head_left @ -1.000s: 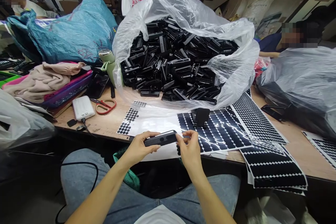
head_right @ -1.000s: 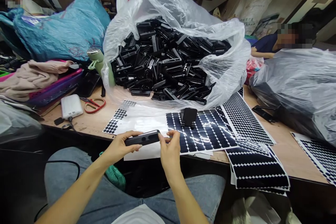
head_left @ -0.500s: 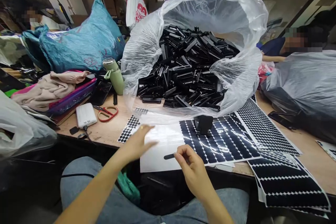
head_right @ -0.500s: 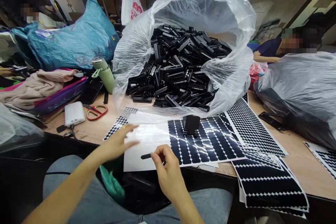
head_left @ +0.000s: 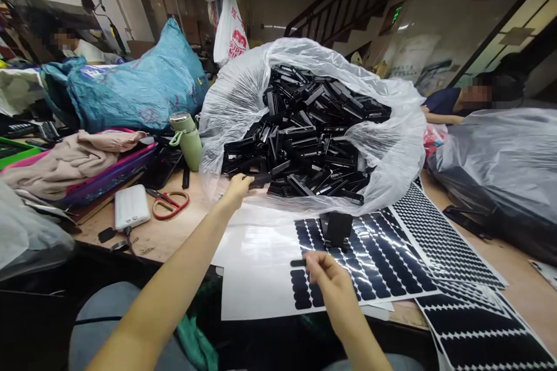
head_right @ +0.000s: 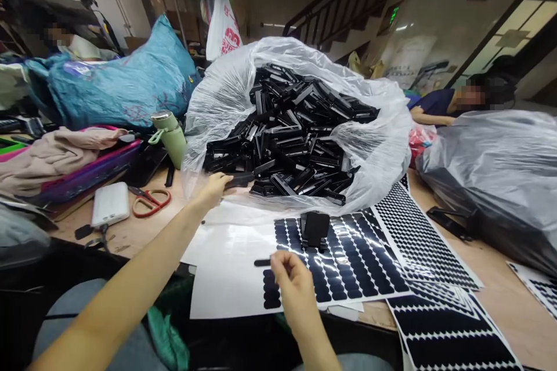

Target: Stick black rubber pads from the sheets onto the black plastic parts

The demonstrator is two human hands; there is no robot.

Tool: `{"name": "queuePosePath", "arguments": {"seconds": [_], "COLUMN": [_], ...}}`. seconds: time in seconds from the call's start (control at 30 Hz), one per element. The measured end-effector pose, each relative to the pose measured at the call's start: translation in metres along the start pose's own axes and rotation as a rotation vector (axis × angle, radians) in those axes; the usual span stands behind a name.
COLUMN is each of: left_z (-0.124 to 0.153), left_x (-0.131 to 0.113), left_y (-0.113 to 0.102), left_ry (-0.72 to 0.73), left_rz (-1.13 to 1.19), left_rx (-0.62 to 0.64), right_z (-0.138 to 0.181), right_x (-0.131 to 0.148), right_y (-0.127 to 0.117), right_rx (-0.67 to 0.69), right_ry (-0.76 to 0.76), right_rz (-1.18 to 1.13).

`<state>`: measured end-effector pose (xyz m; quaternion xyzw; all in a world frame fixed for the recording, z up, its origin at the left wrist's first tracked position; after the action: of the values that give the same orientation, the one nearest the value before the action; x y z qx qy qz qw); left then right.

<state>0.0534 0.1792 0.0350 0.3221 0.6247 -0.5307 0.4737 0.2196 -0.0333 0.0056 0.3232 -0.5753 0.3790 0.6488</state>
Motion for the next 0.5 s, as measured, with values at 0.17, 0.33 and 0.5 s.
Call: {"name": "queuePosePath", "arguments": {"seconds": [0.17, 0.33, 0.5], "left_z": [0.076, 0.120, 0.138], "left_x": [0.021, 0.024, 0.020], "left_y": [-0.038, -0.046, -0.034], "left_ry": [-0.466, -0.618, -0.724], "left_rz": [0.467, 0.613, 0.656], "left_rx": [0.377, 0.406, 0.379], "right_z": [-0.033, -0.018, 0.010], "right_x": [0.009, 0.023, 0.030], "right_y": [0.011, 0.026, 0.037], "right_rx": [-0.087, -0.100, 0.001], "right_ry": [-0.010, -0.112, -0.238], "right_rz": [-0.089, 0.035, 0.176]}}
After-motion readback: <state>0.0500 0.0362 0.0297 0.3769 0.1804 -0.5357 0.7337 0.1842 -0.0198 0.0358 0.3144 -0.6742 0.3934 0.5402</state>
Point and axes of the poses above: each hand's wrist, its own z-axis away from the middle knuckle, its own y-axis out of the palm, x = y × z, the point moved 1 cm from there along -z, towards the middle knuckle, and after that the axes turned 15 degrees about -x, right-handed, at the moved point
